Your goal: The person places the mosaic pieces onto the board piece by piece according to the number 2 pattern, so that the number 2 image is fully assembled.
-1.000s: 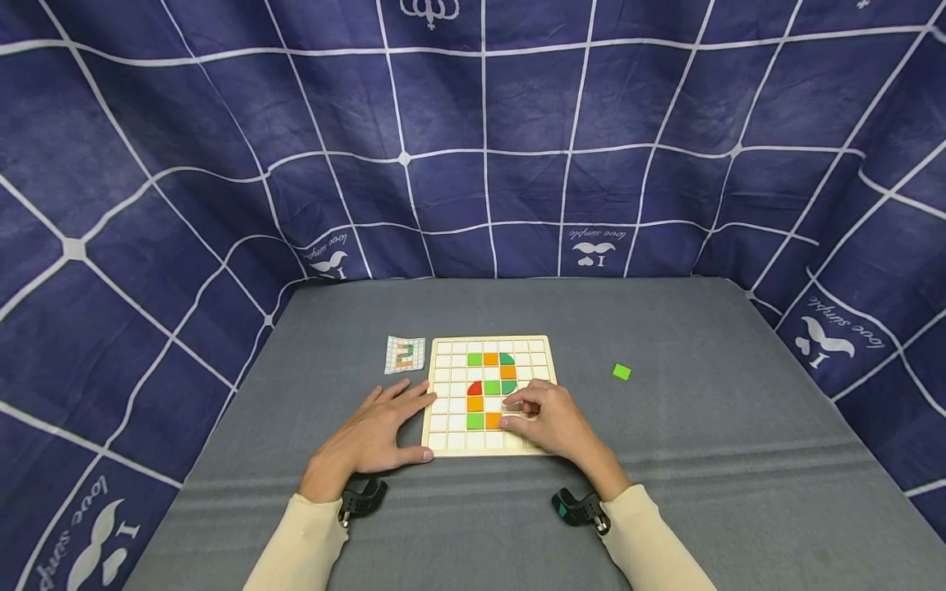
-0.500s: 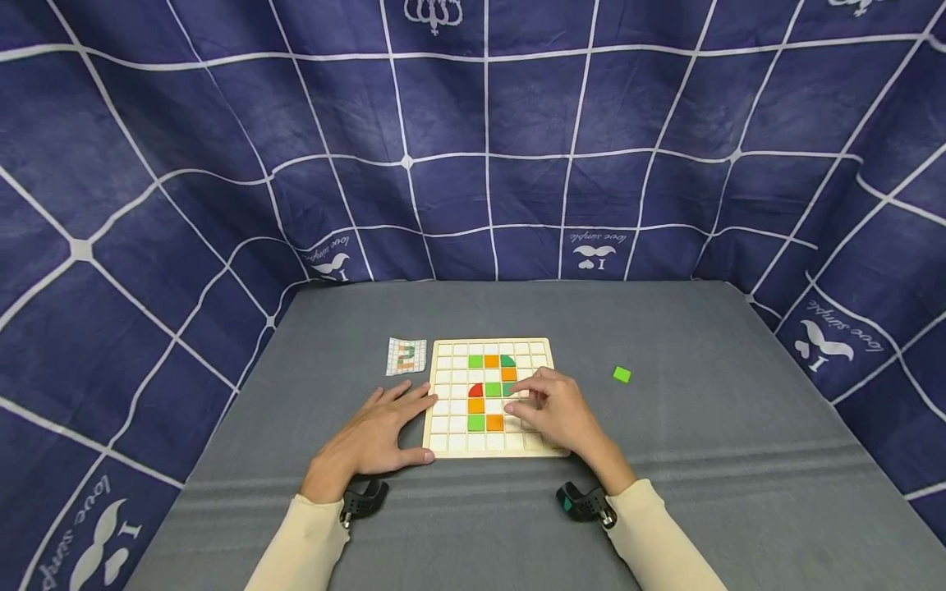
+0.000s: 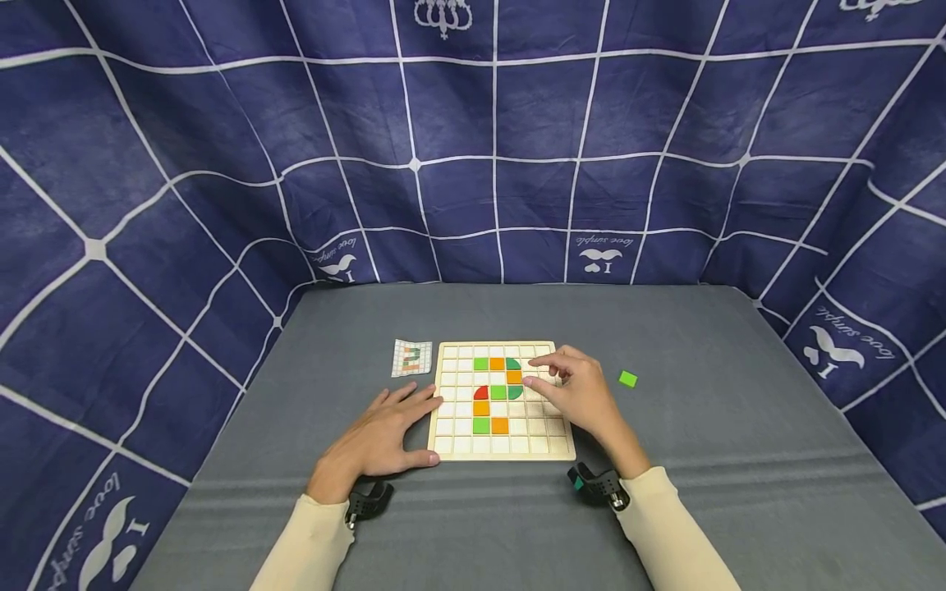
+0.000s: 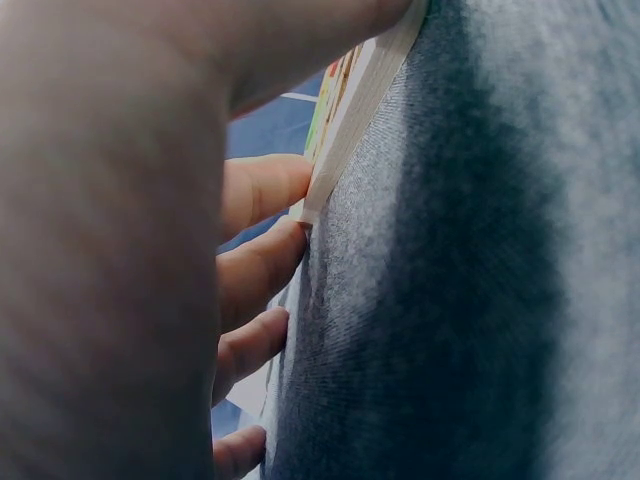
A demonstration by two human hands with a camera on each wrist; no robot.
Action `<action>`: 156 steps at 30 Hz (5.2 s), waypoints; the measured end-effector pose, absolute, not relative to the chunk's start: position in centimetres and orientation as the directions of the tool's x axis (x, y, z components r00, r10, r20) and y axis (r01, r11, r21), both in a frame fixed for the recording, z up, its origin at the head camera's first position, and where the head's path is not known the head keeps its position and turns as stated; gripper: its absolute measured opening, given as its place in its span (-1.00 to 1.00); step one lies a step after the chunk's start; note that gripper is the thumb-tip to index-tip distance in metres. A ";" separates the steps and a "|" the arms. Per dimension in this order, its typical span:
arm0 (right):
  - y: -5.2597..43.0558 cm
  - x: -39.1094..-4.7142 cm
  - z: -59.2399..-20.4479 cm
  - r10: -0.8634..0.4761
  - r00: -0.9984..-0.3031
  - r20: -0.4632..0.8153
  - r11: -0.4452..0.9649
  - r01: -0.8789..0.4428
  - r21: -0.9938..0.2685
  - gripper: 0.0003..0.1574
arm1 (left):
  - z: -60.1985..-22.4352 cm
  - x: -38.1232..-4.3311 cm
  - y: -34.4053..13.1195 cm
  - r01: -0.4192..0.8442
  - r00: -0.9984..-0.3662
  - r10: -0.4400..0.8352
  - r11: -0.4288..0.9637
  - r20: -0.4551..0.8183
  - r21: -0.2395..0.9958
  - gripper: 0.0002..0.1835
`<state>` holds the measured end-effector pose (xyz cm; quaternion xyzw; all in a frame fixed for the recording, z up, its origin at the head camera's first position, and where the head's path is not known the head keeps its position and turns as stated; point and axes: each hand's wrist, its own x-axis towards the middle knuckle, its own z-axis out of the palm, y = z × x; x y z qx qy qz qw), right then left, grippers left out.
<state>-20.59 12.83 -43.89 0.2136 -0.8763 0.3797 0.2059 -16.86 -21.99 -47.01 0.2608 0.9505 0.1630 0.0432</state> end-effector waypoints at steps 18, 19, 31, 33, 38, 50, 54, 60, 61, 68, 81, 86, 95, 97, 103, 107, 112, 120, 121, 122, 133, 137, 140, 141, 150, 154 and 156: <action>18.1 -21.1 -43.4 0.002 -0.819 0.574 0.680 -0.420 -0.601 -0.68 | -47.1 -17.0 -21.8 0.471 -0.863 0.505 0.809 -0.005 0.350 -0.02; 18.4 -21.1 -43.4 0.019 -0.820 0.572 0.682 -0.408 -0.607 -0.67 | -47.1 -17.0 -21.8 0.471 -0.863 0.505 0.809 -0.005 0.350 -0.02; 22.1 -21.8 -44.2 0.208 -0.806 0.555 0.652 -0.308 -0.692 -0.69 | -47.1 -16.9 -22.0 0.475 -0.861 0.508 0.805 0.002 0.356 0.00; 22.5 -21.9 -44.4 0.221 -0.806 0.549 0.648 -0.299 -0.700 -0.69 | -47.1 -16.8 -22.0 0.475 -0.862 0.508 0.804 0.002 0.357 0.00; 23.1 -22.1 -45.1 0.228 -0.813 0.537 0.659 -0.277 -0.699 -0.70 | -47.0 -16.8 -22.0 0.470 -0.863 0.505 0.807 -0.004 0.358 0.01; 25.2 -22.4 -47.6 0.225 -0.870 0.439 0.707 -0.165 -0.688 -0.66 | -47.0 -16.9 -21.8 0.470 -0.862 0.507 0.806 -0.011 0.361 0.00; 26.0 -22.3 -48.0 0.202 -0.882 0.427 0.714 -0.166 -0.680 -0.65 | -46.9 -16.9 -21.9 0.470 -0.861 0.508 0.806 -0.011 0.360 0.00; 27.1 -22.0 -48.2 0.147 -0.904 0.401 0.734 -0.172 -0.657 -0.64 | -47.0 -17.0 -21.9 0.471 -0.863 0.506 0.808 -0.007 0.353 0.01; 27.2 -22.0 -48.3 0.137 -0.908 0.396 0.736 -0.174 -0.654 -0.64 | -47.0 -17.0 -21.9 0.472 -0.863 0.506 0.809 -0.005 0.351 0.01; 27.8 -21.9 -48.5 0.104 -0.926 0.363 0.758 -0.162 -0.631 -0.61 | -47.0 -17.1 -21.8 0.479 -0.861 0.509 0.808 0.002 0.342 0.01; 27.8 -22.3 -49.3 0.063 -0.939 0.339 0.792 -0.159 -0.589 -0.65 | -47.0 -17.0 -21.7 0.475 -0.862 0.506 0.808 0.001 0.349 0.01; 27.8 -22.3 -49.5 0.052 -0.940 0.338 0.796 -0.165 -0.582 -0.66 | -47.1 -17.0 -21.7 0.473 -0.863 0.505 0.809 -0.002 0.348 0.01; 27.7 -22.3 -49.5 0.051 -0.934 0.353 0.801 -0.173 -0.573 -0.69 | -47.1 -17.1 -21.8 0.472 -0.864 0.504 0.812 -0.004 0.342 0.01; 27.7 -22.3 -49.5 0.052 -0.935 0.351 0.801 -0.171 -0.574 -0.69 | -47.1 -17.1 -21.8 0.472 -0.864 0.504 0.812 -0.004 0.343 0.01; 27.6 -22.3 -49.5 0.055 -0.936 0.347 0.805 -0.164 -0.570 -0.69 | -47.0 -17.1 -21.7 0.472 -0.865 0.503 0.812 -0.002 0.343 0.00; 27.6 -22.3 -49.5 0.054 -0.933 0.355 0.807 -0.169 -0.566 -0.69 | -47.0 -17.1 -21.7 0.474 -0.864 0.504 0.813 0.000 0.338 0.00; 27.6 -22.2 -49.5 0.053 -0.932 0.360 0.807 -0.172 -0.565 -0.70 | -47.0 -17.2 -21.7 0.482 -0.861 0.508 0.809 0.010 0.336 0.00; 27.6 -22.2 -49.5 0.041 -0.926 0.376 0.807 -0.191 -0.559 -0.73 | -47.2 -17.3 -21.7 0.493 -0.857 0.515 0.806 0.024 0.327 0.00; 27.6 -22.2 -49.5 0.040 -0.925 0.377 0.808 -0.192 -0.557 -0.74 | -47.2 -17.3 -21.7 0.492 -0.857 0.514 0.806 0.022 0.328 0.00; 27.5 -22.1 -49.5 0.038 -0.926 0.376 0.808 -0.194 -0.557 -0.74 | -47.2 -17.3 -21.7 0.492 -0.857 0.514 0.806 0.021 0.330 0.00; 27.2 -22.1 -49.2 0.039 -0.892 0.450 0.796 -0.245 -0.554 -0.74 | -47.2 -17.2 -21.8 0.489 -0.857 0.514 0.805 0.016 0.336 0.00; 27.0 -22.1 -48.9 0.059 -0.880 0.471 0.779 -0.254 -0.573 -0.73 | -47.2 -17.2 -21.8 0.491 -0.856 0.516 0.804 0.019 0.336 0.00; 26.6 -22.1 -48.7 0.081 -0.871 0.485 0.762 -0.259 -0.593 -0.74 | -47.2 -17.2 -21.8 0.493 -0.856 0.517 0.803 0.019 0.334 -0.01; 26.5 -22.1 -48.6 0.085 -0.867 0.491 0.756 -0.265 -0.599 -0.74 | -47.2 -17.2 -21.8 0.493 -0.856 0.517 0.803 0.019 0.334 -0.01; 25.2 -22.2 -48.2 0.065 -0.861 0.504 0.710 -0.315 -0.630 -0.73 | -47.1 -17.1 -21.9 0.494 -0.856 0.517 0.804 0.022 0.330 0.00; 24.7 -22.0 -48.0 0.061 -0.863 0.501 0.708 -0.316 -0.631 -0.73 | -47.0 -17.1 -21.9 0.496 -0.854 0.519 0.803 0.020 0.331 0.00; 24.2 -22.0 -47.8 0.052 -0.867 0.496 0.710 -0.317 -0.629 -0.72 | -47.1 -17.1 -21.9 0.500 -0.852 0.522 0.801 0.024 0.329 -0.01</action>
